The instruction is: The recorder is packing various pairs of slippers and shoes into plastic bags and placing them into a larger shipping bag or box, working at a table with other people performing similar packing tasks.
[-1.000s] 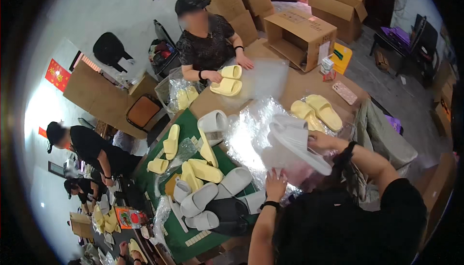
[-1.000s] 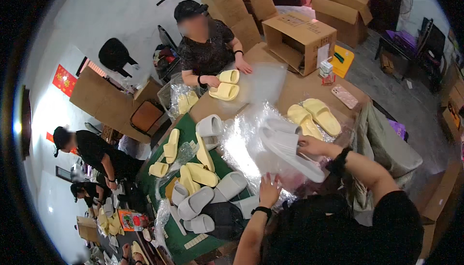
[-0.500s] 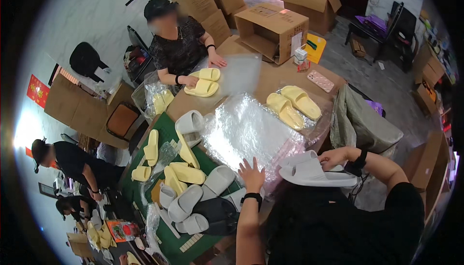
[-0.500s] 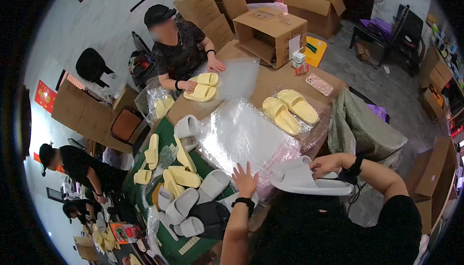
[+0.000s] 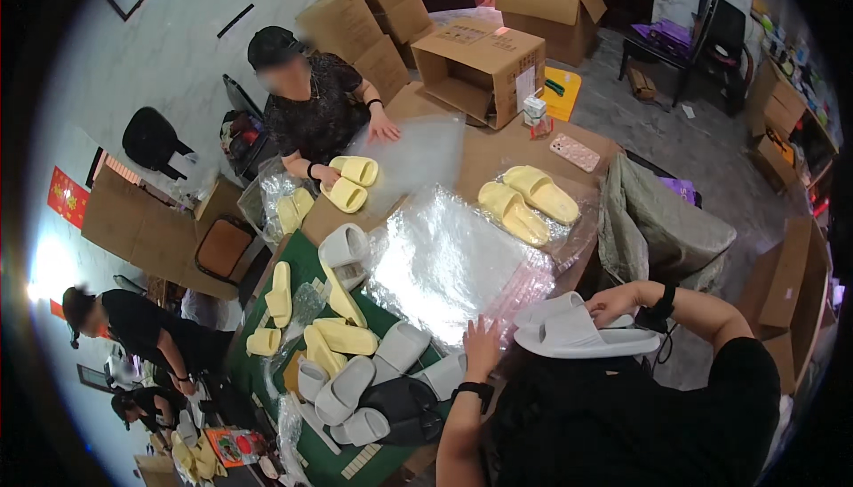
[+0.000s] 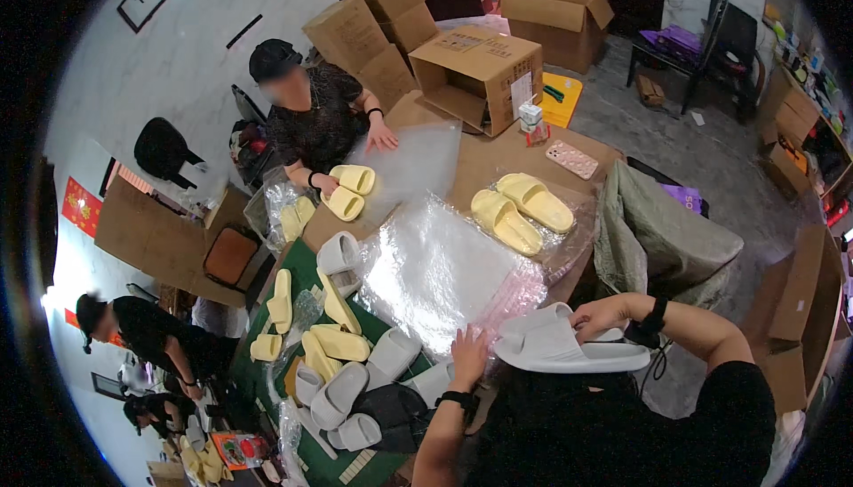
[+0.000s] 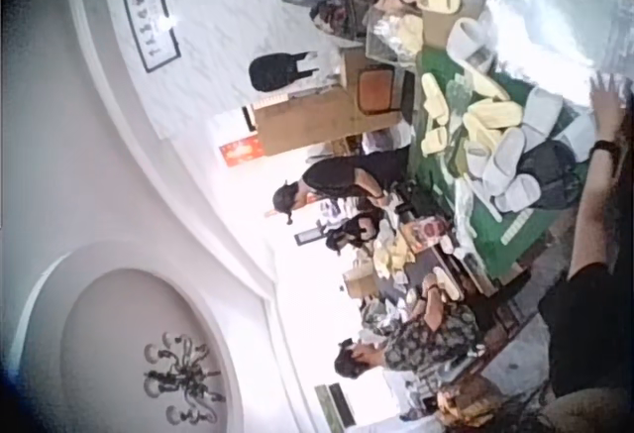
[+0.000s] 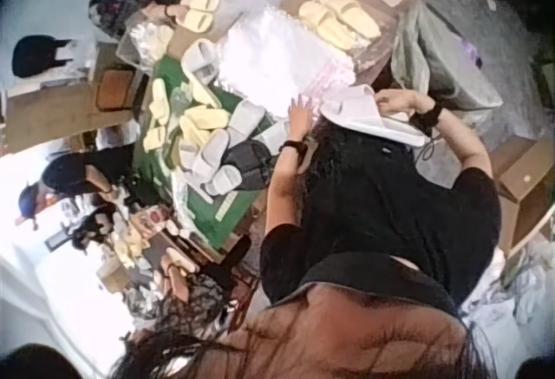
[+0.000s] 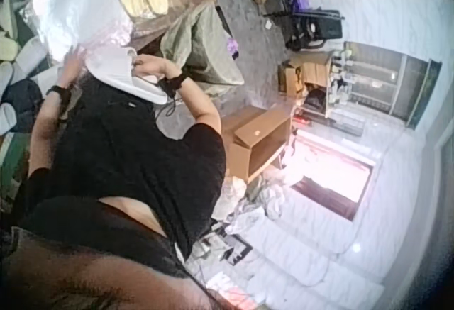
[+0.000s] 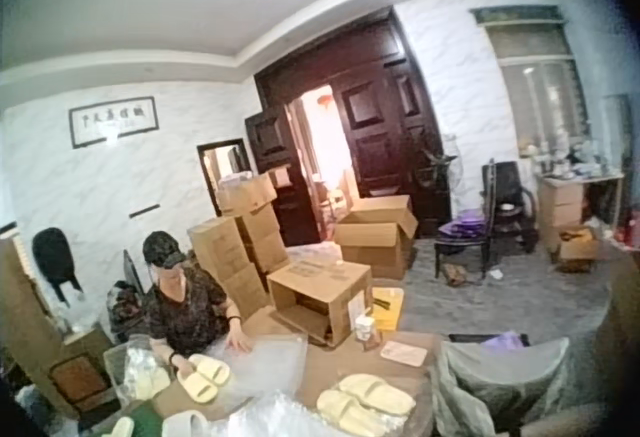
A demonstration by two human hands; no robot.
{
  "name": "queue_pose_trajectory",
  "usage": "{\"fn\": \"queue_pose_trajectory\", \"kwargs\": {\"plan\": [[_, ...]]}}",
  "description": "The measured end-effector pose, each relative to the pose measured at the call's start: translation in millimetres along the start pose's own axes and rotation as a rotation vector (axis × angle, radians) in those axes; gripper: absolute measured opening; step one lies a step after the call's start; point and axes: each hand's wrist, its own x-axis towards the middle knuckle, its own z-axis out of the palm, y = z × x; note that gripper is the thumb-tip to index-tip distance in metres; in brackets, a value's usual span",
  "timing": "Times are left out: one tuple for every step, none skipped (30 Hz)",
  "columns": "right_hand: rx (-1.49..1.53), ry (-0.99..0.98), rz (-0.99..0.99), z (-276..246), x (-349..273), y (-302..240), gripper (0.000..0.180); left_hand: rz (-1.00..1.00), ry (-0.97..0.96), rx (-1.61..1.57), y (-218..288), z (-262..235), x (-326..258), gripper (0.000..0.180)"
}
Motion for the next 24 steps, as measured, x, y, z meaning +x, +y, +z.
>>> {"fn": "queue_pose_trajectory", "kwargs": {"plan": [[-0.003,-0.014,-0.005,0,2,0,0.04,-0.007,0.036,-0.008,-6,1,0,0.039],[-0.038,-0.029,-0.044,0,2,-2,0.041,-0.111,0.099,-0.168,-7,-8,4,0.035],[-0.069,-0.042,-0.081,3,3,-7,0.041,-0.214,0.159,-0.329,-4,-26,10,0.031],[-0.101,-0.055,-0.117,6,3,-13,0.041,-0.319,0.218,-0.49,0,-41,15,0.028],[-0.15,-0.073,-0.118,10,4,-22,0.041,-0.325,0.296,-0.464,5,-54,18,0.026],[-0.199,-0.093,-0.118,12,7,-32,0.041,-0.334,0.375,-0.435,9,-65,20,0.025],[-0.248,-0.111,-0.118,12,8,-37,0.041,-0.341,0.452,-0.406,11,-72,22,0.023],[-0.248,-0.134,-0.201,11,19,-23,0.042,-0.309,0.492,-0.392,11,-77,23,0.022],[-0.205,-0.157,-0.222,12,25,-24,0.043,-0.361,0.477,-0.441,10,-78,23,0.022],[-0.161,-0.179,-0.242,13,31,-25,0.043,-0.412,0.462,-0.49,9,-78,23,0.022],[-0.115,-0.199,-0.264,16,35,-30,0.044,-0.46,0.445,-0.539,8,-77,23,0.022],[-0.264,-0.21,-0.291,14,38,-38,0.045,-0.469,0.446,-0.628,6,-76,23,0.022],[-0.222,-0.209,-0.273,15,40,-45,0.046,-0.476,0.448,-0.718,4,-74,22,0.023],[-0.177,-0.207,-0.254,17,41,-51,0.046,-0.482,0.446,-0.807,4,-74,21,0.023],[-0.132,-0.204,-0.235,18,42,-58,0.047,-0.476,0.429,-0.801,2,-74,20,0.023],[-0.223,-0.186,-0.302,17,41,-66,0.049,-0.469,0.411,-0.794,1,-75,19,0.023],[-0.192,-0.18,-0.324,16,44,-65,0.048,-0.46,0.394,-0.789,0,-77,18,0.023],[-0.161,-0.174,-0.345,14,50,-62,0.047,-0.451,0.377,-0.784,-1,-79,18,0.024],[-0.13,-0.168,-0.367,13,53,-61,0.046,-0.428,0.355,-0.812,-2,-79,17,0.023],[-0.156,-0.157,-0.42,14,54,-69,0.044,-0.413,0.333,-0.84,-3,-78,13,0.022],[-0.223,-0.13,-0.426,13,57,-74,0.044,-0.397,0.31,-0.868,-5,-76,10,0.022],[-0.289,-0.102,-0.432,12,60,-78,0.044,-0.416,0.336,-0.903,-10,-67,8,0.02],[-0.363,-0.075,-0.439,10,61,-83,0.044,-0.433,0.369,-0.939,-14,-62,10,0.019],[-0.474,-0.058,-0.481,8,61,-87,0.042,-0.451,0.404,-0.975,-19,-57,10,0.018]]}}
